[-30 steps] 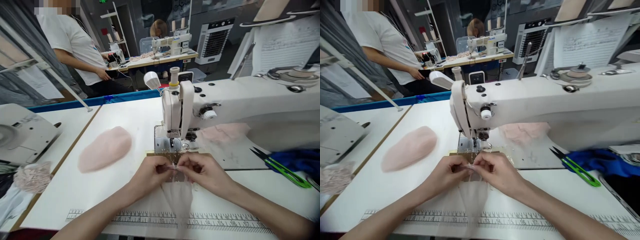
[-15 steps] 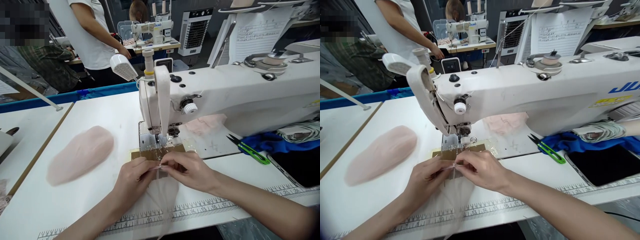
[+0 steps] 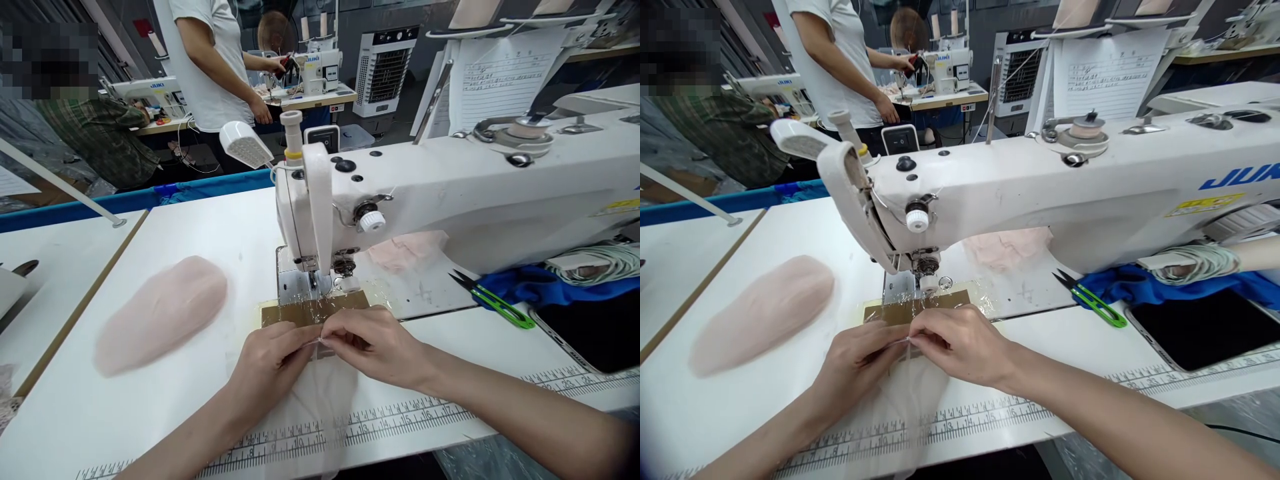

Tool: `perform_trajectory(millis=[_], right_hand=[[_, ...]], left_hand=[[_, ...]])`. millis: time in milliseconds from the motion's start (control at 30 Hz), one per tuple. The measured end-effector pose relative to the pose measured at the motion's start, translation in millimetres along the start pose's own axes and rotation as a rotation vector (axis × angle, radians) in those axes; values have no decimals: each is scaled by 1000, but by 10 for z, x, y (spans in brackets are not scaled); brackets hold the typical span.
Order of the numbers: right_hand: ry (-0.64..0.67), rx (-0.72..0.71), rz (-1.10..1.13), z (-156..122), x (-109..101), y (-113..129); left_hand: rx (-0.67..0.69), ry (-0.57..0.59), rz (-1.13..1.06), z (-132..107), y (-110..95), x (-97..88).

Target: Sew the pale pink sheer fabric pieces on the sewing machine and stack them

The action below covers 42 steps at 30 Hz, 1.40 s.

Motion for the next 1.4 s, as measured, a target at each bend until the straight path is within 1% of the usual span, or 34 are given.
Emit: perform_trajectory(millis=[67, 267, 433, 567, 833, 967, 1100, 1233, 1400], right_hand=[[-5, -2, 1, -1, 3, 2], [25, 69, 17, -2, 10, -9], [40, 90, 3, -3, 9, 5], [51, 79, 3, -9, 12, 16], [54, 102, 30, -1, 5, 11], [63, 69, 23, -3, 13, 16], [99, 36, 7, -6, 22, 31], [99, 79, 27, -9, 13, 28], [45, 144, 22, -21, 1, -5]], left_hand=[[19, -14, 30, -10, -2, 1], [117, -112, 172, -31, -11, -27], [145, -125, 260, -7, -40, -48], [159, -131, 272, -5, -49, -50], [154, -131, 252, -22, -35, -40], [159, -137, 245, -15, -47, -42], [156, -131, 237, -17, -52, -46], [169, -142, 256, -23, -62, -62], [161, -141, 262, -19, -61, -66]])
Point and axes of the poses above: each hand's wrist, its own z-axis towards the middle knuckle, its own x-axis out of the palm, y = z × x, the point moved 3 cm from there along z, towards the middle knuckle, and after that the axes turned 2 degrees about y, right-handed, at the moved point
